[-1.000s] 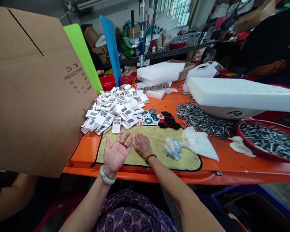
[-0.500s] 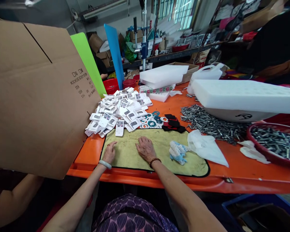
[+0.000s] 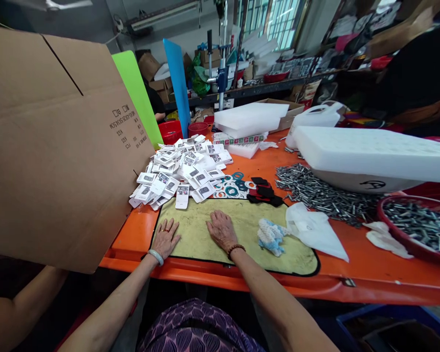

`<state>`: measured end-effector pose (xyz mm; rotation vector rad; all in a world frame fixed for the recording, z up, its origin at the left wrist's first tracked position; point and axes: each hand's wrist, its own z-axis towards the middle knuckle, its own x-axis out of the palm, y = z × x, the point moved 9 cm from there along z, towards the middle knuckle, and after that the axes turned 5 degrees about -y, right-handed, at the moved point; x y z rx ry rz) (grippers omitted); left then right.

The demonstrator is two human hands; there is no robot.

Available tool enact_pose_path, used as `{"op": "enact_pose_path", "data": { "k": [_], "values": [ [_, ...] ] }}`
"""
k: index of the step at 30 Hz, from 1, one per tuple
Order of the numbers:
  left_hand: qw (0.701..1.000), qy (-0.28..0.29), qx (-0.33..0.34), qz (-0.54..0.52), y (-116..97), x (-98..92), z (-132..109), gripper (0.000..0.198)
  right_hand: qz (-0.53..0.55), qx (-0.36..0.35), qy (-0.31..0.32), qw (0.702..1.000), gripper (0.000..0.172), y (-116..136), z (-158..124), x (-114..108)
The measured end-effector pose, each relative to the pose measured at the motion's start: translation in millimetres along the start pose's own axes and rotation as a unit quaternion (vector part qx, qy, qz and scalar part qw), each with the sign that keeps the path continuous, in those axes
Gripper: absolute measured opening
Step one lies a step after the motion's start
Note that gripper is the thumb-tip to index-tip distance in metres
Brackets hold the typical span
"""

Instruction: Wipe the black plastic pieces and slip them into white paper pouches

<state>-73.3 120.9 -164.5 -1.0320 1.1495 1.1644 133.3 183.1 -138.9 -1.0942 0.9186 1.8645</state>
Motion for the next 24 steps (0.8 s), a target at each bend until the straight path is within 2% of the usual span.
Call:
{"op": "enact_pose_path", "data": {
  "k": [5, 10, 16, 20, 24],
  "values": [
    [1.000, 0.000, -0.001, -0.004, -1.5, -4.0, -1.1, 0.053, 0.005, 0.005, 0.007, 1.000, 0.032, -0.5, -1.3, 2.1],
    [1.000, 0.015, -0.015, -0.010, 0.8, -4.7, -2.1, 0.057, -0.028, 0.059, -0.017, 0.998, 0.053, -11.3, -3.4, 5.3],
    [0.995, 0.021, -0.101, 0.010, 15.9, -6.4, -3.0, 0.073, -0.035, 0.094, 0.077, 0.992, 0.065, -21.3, -4.0, 28.6],
    [0.994, 0.036, -0.105, 0.014, 15.3, -5.1, -3.0, 0.076, -0.037, 0.087, 0.110, 0.989, 0.067, -21.3, -3.9, 31.5],
    [0.994, 0.038, -0.104, 0.023, 15.0, -3.9, -7.6, 0.076, -0.037, 0.089, 0.107, 0.990, 0.067, -20.5, -7.5, 29.7]
  ]
}}
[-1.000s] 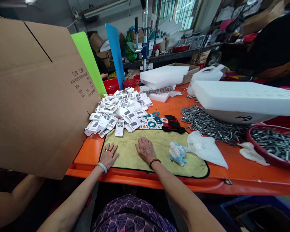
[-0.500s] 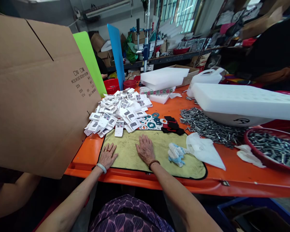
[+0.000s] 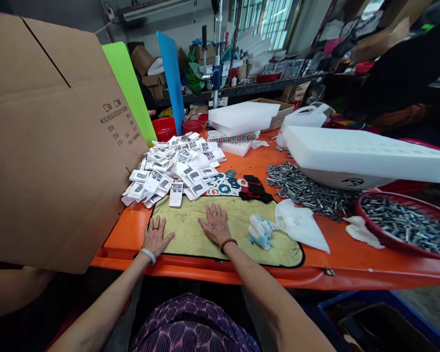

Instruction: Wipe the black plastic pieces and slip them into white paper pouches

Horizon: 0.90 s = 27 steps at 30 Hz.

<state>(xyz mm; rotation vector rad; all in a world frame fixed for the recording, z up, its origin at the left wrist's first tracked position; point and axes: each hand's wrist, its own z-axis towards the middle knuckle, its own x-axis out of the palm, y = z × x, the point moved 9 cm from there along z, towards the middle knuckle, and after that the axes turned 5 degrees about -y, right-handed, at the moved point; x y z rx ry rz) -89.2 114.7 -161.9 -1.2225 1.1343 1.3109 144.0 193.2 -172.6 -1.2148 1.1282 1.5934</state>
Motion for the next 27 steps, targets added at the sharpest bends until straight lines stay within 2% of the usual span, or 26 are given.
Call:
{"op": "enact_pose_path", "data": {
  "k": [6, 10, 13, 18, 23, 27],
  "values": [
    [1.000, 0.012, 0.000, -0.002, 1.8, -0.9, -6.5, 0.078, 0.004, 0.008, -0.001, 1.000, 0.066, -0.6, -7.0, -1.1],
    [1.000, 0.014, 0.011, -0.024, -8.1, -10.6, 5.5, 0.072, 0.014, 0.003, 0.016, 1.000, 0.066, 0.4, -6.6, -1.9],
    [0.996, 0.002, 0.064, -0.060, -33.4, -17.4, 20.2, 0.061, 0.032, 0.010, 0.012, 0.999, 0.057, -8.5, 3.9, -6.2],
    [0.983, 0.019, 0.137, -0.119, -89.7, -16.3, 36.1, 0.057, 0.023, 0.093, -0.020, 0.995, 0.046, -63.9, 41.8, -24.4],
    [0.960, 0.048, 0.214, -0.174, -150.8, -17.7, 39.8, 0.058, -0.005, 0.082, -0.010, 0.997, 0.040, -106.4, 68.2, -34.0],
    [0.945, 0.068, 0.256, -0.192, -187.4, -13.3, 44.1, 0.064, -0.016, 0.050, 0.002, 0.999, 0.028, -116.0, 75.8, -33.0]
  ]
}}
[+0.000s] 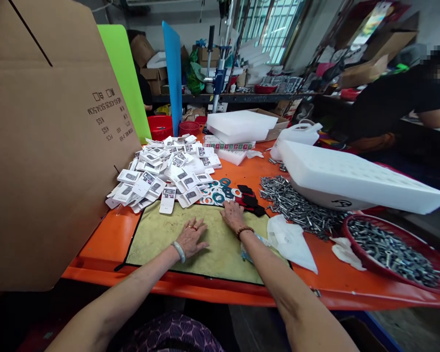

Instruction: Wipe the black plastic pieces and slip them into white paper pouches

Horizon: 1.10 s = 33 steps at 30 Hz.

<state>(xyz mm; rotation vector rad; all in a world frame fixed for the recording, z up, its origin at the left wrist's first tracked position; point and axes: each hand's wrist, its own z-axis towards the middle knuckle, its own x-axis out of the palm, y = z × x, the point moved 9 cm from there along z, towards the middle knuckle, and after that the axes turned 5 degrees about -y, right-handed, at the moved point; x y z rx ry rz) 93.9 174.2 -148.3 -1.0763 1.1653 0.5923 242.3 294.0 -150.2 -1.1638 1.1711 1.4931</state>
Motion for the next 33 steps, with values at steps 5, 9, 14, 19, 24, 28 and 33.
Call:
{"op": "enact_pose_path", "data": {
  "k": [5, 9, 14, 19, 24, 28, 33],
  "values": [
    [1.000, 0.005, -0.002, 0.003, -5.0, 17.8, 12.6, 0.071, 0.027, -0.047, 0.006, 0.999, 0.014, 4.0, 3.7, 3.5],
    [1.000, -0.005, -0.007, 0.011, -3.7, 21.1, 14.5, 0.072, 0.064, -0.090, -0.005, 0.994, 0.012, 2.4, -9.3, 0.2],
    [1.000, -0.014, -0.020, 0.015, -2.6, 16.7, 22.8, 0.076, 0.097, -0.127, 0.002, 0.987, 0.011, -4.8, -30.9, -4.3],
    [0.999, -0.022, -0.025, 0.019, -3.1, 14.4, 27.0, 0.074, 0.149, -0.189, 0.046, 0.970, 0.024, 7.8, -34.2, -5.3],
    [0.999, -0.021, -0.026, 0.021, -2.6, 17.8, 25.7, 0.075, 0.157, -0.232, 0.065, 0.958, 0.033, 21.1, -38.9, -2.9],
    [0.999, -0.015, -0.024, 0.019, -2.8, 19.6, 25.7, 0.074, 0.099, -0.253, 0.036, 0.962, 0.042, 27.4, -42.6, 1.7],
    [0.999, -0.014, -0.024, 0.021, -3.4, 16.9, 24.9, 0.073, 0.026, -0.187, 0.029, 0.982, 0.046, 22.7, -18.6, 10.7]
  ]
}}
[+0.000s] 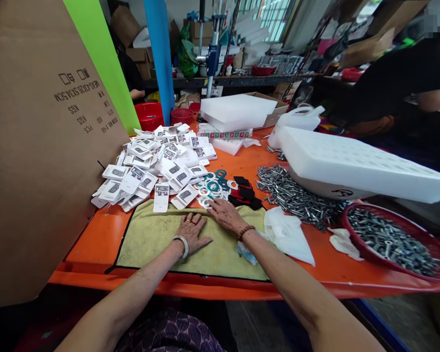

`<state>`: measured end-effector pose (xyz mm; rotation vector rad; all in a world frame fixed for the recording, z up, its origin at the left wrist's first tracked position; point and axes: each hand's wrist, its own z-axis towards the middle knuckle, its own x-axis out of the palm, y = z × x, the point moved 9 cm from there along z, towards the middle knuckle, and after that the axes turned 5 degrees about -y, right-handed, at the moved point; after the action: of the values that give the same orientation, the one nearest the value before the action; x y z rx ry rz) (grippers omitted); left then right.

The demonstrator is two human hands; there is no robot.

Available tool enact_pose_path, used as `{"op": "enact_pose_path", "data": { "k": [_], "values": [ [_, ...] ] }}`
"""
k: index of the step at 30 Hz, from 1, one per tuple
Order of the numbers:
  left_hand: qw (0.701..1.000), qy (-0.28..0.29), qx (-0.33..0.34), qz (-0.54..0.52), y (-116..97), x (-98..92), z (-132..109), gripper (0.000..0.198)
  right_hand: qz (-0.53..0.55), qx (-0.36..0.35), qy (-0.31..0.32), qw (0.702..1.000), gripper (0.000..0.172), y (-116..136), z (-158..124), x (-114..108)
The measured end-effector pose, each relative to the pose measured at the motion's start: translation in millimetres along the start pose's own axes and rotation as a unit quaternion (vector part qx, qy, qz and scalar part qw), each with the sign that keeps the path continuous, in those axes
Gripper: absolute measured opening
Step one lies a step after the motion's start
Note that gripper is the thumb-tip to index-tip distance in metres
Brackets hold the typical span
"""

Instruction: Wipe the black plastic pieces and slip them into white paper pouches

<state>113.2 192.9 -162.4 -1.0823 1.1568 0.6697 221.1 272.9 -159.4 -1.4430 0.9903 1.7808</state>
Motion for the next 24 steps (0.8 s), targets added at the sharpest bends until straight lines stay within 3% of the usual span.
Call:
{"op": "enact_pose_path", "data": {
  "k": [5, 10, 13, 16, 20, 24],
  "values": [
    [1.000, -0.011, 0.005, -0.005, 0.5, -0.4, -0.6, 0.073, -0.013, 0.063, 0.007, 0.998, 0.045, -23.4, 33.9, 6.2],
    [1.000, -0.012, -0.002, -0.009, 3.9, 4.7, -0.1, 0.076, 0.008, 0.068, 0.003, 0.998, 0.045, -41.6, 62.8, 2.6],
    [1.000, -0.018, -0.010, -0.008, 5.7, 4.5, -0.4, 0.077, 0.033, 0.065, -0.007, 0.997, 0.043, -44.5, 65.4, -8.8],
    [1.000, -0.015, -0.013, -0.008, 6.0, 4.3, -0.8, 0.077, 0.066, 0.058, -0.007, 0.996, 0.038, -33.2, 50.5, -13.8],
    [1.000, -0.005, -0.012, -0.006, 4.8, 4.5, -0.4, 0.077, 0.122, 0.023, 0.030, 0.992, 0.025, -1.1, 26.2, -0.5],
    [1.000, -0.002, -0.010, -0.006, 4.0, 2.8, -0.2, 0.077, 0.148, 0.055, 0.000, 0.987, 0.017, 4.2, 33.5, 2.8]
  ]
}}
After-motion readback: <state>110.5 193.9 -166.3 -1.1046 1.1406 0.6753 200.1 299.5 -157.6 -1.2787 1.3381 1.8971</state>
